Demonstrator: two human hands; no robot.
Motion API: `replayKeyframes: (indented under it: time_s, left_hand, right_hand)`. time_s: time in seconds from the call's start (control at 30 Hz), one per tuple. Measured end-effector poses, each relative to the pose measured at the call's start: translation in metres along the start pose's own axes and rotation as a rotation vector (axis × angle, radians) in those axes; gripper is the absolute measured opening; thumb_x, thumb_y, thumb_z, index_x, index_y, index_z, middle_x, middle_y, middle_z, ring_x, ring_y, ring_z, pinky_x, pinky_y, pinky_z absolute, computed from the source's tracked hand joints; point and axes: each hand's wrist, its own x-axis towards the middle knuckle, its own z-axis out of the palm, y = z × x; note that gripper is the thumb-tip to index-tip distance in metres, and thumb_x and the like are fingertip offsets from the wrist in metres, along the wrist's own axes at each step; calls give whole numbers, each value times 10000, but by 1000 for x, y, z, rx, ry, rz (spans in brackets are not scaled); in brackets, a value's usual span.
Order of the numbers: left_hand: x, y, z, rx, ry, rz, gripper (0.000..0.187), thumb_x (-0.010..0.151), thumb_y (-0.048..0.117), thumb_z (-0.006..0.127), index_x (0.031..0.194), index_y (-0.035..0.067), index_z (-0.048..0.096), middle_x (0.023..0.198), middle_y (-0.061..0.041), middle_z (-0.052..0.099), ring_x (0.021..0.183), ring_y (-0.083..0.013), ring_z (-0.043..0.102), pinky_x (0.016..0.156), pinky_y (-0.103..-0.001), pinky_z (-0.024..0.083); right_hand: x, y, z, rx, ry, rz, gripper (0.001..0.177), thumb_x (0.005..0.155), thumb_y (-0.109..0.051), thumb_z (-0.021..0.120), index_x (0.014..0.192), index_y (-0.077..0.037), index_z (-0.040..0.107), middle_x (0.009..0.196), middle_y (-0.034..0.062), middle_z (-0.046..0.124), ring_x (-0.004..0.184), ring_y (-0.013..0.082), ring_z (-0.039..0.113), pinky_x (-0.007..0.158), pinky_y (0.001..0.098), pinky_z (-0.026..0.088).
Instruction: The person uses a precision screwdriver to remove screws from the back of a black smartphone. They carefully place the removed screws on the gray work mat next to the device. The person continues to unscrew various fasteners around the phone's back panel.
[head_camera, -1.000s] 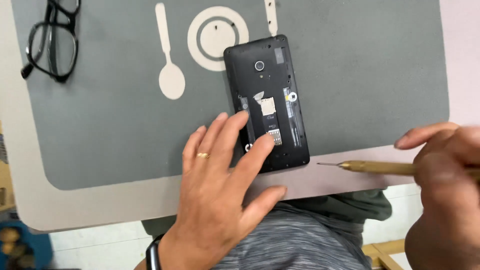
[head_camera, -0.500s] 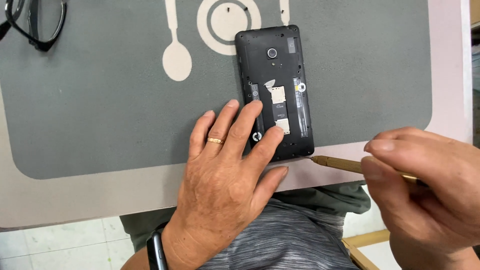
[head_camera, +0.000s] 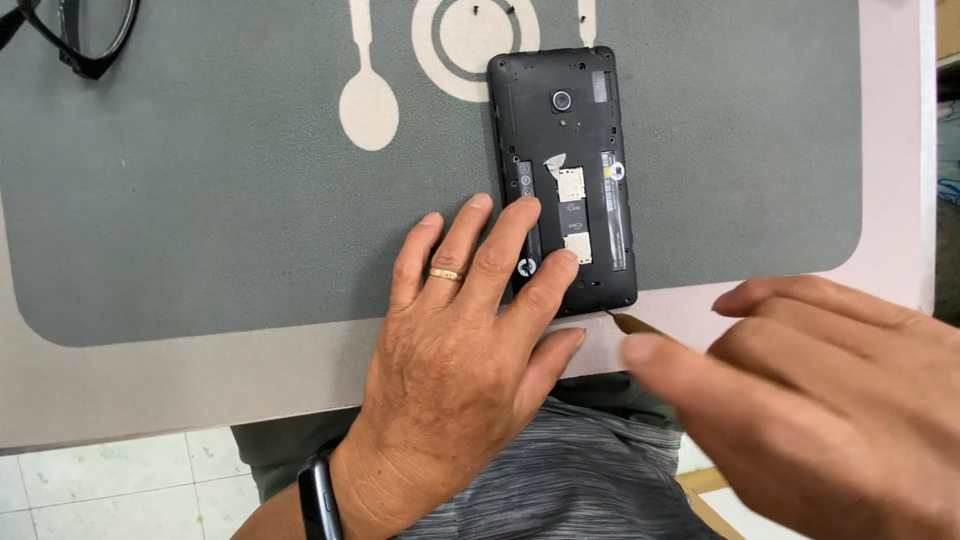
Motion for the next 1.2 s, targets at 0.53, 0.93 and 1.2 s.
replayKeyframes:
  time_s: [0.53, 0.93, 1.2]
  left_hand:
    - [-2, 0, 0, -41, 43, 0, 485, 863, 357, 808, 1240, 117, 620, 1430, -180, 567, 1311, -413, 552, 1111, -579, 391]
    - [-5, 1, 5, -45, 86, -4, 572, 805, 375, 867, 1254, 128, 613, 1427, -181, 569, 1302, -409, 560, 1101, -589, 405]
    - [-4, 2, 4, -16, 94, -4, 513, 821, 359, 844, 1218, 133, 612, 1410, -157, 583, 1286, -383, 575, 1093, -569, 416]
  right_hand:
    - [19, -5, 0, -18, 235, 56, 122, 928, -39, 756, 1003, 49, 717, 599, 94, 572, 513, 276, 530, 630, 435, 551]
    - [8, 2, 3, -33, 30, 102, 408, 894, -52, 605, 1277, -189, 634, 699, 32, 561, 552, 242, 517, 562, 356, 469]
    - [10, -3, -3, 12, 30, 107, 433, 930, -30, 595, 1348, -143, 593, 671, 43, 520, 549, 261, 495, 579, 372, 460]
